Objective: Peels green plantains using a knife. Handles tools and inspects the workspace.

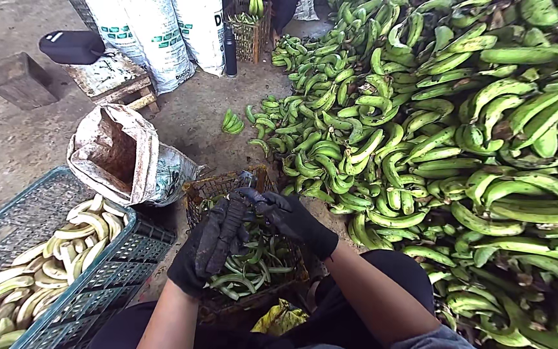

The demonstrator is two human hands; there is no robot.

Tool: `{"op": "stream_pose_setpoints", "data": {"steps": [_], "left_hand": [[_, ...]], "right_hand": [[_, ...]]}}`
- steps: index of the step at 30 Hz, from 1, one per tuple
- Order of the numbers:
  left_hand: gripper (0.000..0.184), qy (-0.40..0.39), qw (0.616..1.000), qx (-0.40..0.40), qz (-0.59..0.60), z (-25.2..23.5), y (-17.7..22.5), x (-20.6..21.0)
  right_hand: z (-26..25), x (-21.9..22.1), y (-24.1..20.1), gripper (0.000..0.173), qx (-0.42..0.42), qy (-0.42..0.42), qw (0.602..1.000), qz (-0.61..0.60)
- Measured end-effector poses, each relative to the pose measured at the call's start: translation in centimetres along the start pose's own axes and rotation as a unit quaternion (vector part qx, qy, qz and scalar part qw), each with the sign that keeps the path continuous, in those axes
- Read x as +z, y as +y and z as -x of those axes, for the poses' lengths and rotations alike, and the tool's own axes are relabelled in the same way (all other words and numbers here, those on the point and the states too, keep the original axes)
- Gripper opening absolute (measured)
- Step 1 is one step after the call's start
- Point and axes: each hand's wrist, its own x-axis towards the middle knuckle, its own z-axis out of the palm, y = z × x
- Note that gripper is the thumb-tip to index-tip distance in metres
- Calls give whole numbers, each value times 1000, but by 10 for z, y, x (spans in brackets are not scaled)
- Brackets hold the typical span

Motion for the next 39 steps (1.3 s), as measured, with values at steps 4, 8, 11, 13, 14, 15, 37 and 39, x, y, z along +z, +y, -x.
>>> {"op": "stream_pose_setpoints", "data": {"steps": [4, 8, 11, 13, 14, 15, 37, 39], "left_hand": [[45, -13, 1000, 9, -2, 0, -3, -2], [43, -15, 1000, 9, -2, 1, -1, -1], [44, -9, 1000, -2, -6, 0, -2, -2], [46, 30, 997, -5, -66, -2, -2, 2], [43, 70, 992, 1, -107, -4, -3, 4], [37, 122, 980, 17, -160, -8, -7, 5], [58, 373, 690, 81, -615, -4, -15, 26], [58, 371, 692, 74, -615, -3, -12, 27]], "right_hand": [[-2, -7, 0, 29, 22, 29, 999, 35], [0, -4, -1, 26, 10, -31, 999, -14], [-3, -7, 3, 31, 29, 51, 997, 41], [-7, -11, 8, 31, 36, 108, 991, 67], [-8, -12, 10, 31, 38, 122, 990, 64], [-7, -10, 10, 30, 35, 127, 990, 58], [5, 16, -6, 34, 46, 105, 978, 174], [10, 21, -8, 37, 31, 72, 984, 157]]}}
